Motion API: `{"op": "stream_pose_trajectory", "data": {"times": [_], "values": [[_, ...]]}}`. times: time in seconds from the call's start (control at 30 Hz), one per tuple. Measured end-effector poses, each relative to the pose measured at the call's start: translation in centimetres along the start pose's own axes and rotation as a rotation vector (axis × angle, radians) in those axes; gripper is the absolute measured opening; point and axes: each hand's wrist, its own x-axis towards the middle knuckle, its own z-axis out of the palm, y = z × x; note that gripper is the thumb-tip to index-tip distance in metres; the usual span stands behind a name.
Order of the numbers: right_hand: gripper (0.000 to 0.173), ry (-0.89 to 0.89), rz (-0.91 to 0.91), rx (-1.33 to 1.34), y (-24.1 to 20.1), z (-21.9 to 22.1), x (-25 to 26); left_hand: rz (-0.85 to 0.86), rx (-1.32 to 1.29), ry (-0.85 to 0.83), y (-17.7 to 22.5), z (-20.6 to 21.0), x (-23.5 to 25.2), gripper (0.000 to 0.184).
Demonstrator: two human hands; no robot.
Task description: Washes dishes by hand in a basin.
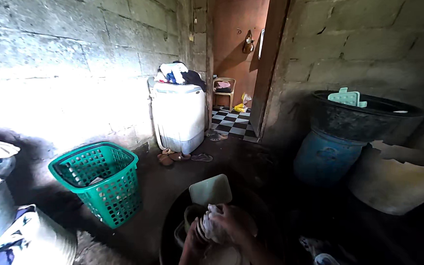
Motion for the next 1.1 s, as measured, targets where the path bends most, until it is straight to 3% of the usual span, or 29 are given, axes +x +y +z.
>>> {"op": "stream_pose_trajectory", "data": {"times": [0.1,0.13,0.2,0.33,0.4,0.5,0.6,0.67,0.77,0.87,0.93,1.0,1.1], "values": [[0.070,0.080,-0.432,-0.093,3.9,2.2,-0.5,-0.051,-0.018,-0.006,1.0,-0.9,0.1,0.049],[0.072,0.026,-0.500,-0.160,4.9,2.5,-0.3,-0.077,-0.009,-0.037,1.1,-1.3,0.1,0.050],[0.064,-0.179,-0.443,-0.299,4.0,1.4,-0.6,-0.128,0.040,-0.095,1.2,-1.8,0.2,0.053],[0.036,-0.595,-0.137,-0.438,1.0,-0.6,0.6,-0.223,0.128,-0.122,1.2,-1.2,-0.4,0.054],[0.039,-0.723,-0.067,-0.539,-0.1,-1.2,1.0,-0.242,0.138,-0.094,1.2,-0.2,-0.9,0.052],[0.050,-0.637,-0.129,-0.670,-1.7,-1.9,0.6,-0.147,0.098,-0.101,1.3,0.0,-0.7,0.054],[0.041,-0.186,-0.308,-0.461,-1.9,-2.2,-1.4,0.044,-0.003,-0.174,1.1,-1.1,0.0,0.055],[0.031,-0.050,-0.483,-0.363,0.3,-1.7,-1.5,0.082,-0.078,-0.165,1.3,-1.5,0.3,0.055],[0.043,-0.199,-0.712,-0.438,4.3,-1.1,-1.4,0.053,-0.067,-0.236,1.1,-2.1,0.3,0.056],[0.042,-0.396,-0.829,-0.773,5.8,-1.6,-0.6,-0.063,0.113,-0.372,1.0,-2.3,0.1,0.057],[0.041,-0.607,-0.723,-0.953,4.4,-2.0,-0.3,-0.164,0.175,-0.319,0.9,-1.5,-0.4,0.056],[0.041,-0.640,-0.557,-0.927,3.9,-1.8,-0.2,-0.141,0.188,-0.200,0.9,-0.4,-0.8,0.054],[0.054,-0.452,-0.112,-0.303,2.7,-0.6,-1.3,0.018,0.252,0.078,0.9,1.4,-1.2,0.039]]}}
